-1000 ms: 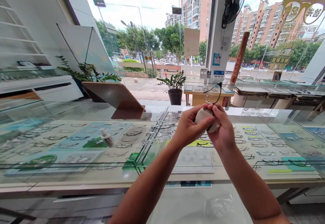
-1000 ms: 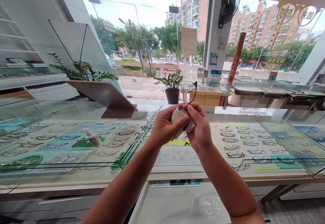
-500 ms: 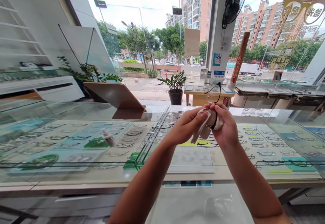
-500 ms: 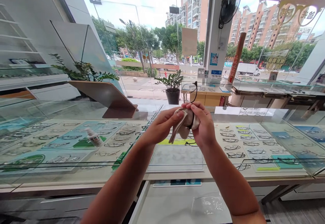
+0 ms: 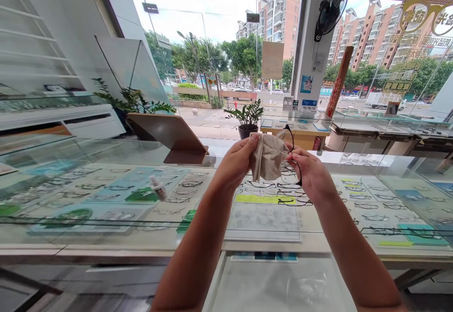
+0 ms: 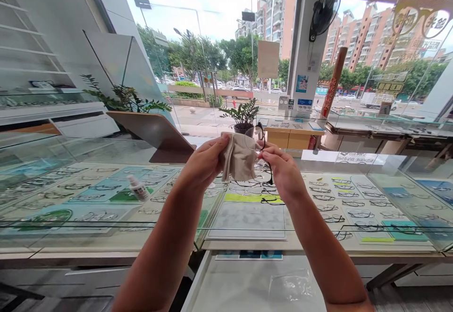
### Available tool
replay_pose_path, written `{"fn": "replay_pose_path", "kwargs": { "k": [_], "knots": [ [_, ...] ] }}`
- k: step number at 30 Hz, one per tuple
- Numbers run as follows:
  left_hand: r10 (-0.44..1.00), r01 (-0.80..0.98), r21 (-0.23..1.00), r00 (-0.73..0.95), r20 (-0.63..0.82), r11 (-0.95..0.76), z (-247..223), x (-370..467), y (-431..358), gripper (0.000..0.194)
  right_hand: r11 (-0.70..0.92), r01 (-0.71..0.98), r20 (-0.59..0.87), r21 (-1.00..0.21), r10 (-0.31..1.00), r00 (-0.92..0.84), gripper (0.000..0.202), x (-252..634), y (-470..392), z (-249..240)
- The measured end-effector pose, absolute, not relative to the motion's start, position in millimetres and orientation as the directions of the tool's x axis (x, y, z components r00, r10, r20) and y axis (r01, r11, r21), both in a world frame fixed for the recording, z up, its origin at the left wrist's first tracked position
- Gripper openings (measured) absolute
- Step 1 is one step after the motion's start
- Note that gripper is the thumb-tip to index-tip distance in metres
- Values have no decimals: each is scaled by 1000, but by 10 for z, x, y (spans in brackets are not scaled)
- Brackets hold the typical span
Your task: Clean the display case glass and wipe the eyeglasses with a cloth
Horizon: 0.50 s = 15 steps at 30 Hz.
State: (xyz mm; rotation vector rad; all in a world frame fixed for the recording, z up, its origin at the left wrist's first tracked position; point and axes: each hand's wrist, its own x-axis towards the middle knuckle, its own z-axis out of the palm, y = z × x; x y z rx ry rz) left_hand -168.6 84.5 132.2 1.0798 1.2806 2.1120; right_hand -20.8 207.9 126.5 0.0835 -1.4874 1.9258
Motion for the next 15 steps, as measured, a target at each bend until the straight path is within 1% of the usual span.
{"fn": "replay_pose_path", "kwargs": {
  "k": [4, 7, 10, 15],
  "knots": [
    [710, 73, 867, -541, 450, -493, 1310, -1646, 861, 61, -98, -477, 379, -874, 478, -792, 15, -300, 2062, 1185],
    [720, 98, 866, -514, 467, -491, 1306, -1612, 869, 60, -120, -436, 333, -892, 477, -813, 15, -328, 2025, 1169],
    [744, 108, 862, -459, 485, -495, 1320, -1610, 852, 54, -160, -418, 298, -894, 484, -823, 13, -308, 1989, 1200],
    [801, 124, 854, -302, 517, -505, 1355, -1658, 774, 43, -160, -404, 276, -901, 507, -817, 14, -251, 1972, 1264]
  ]
}}
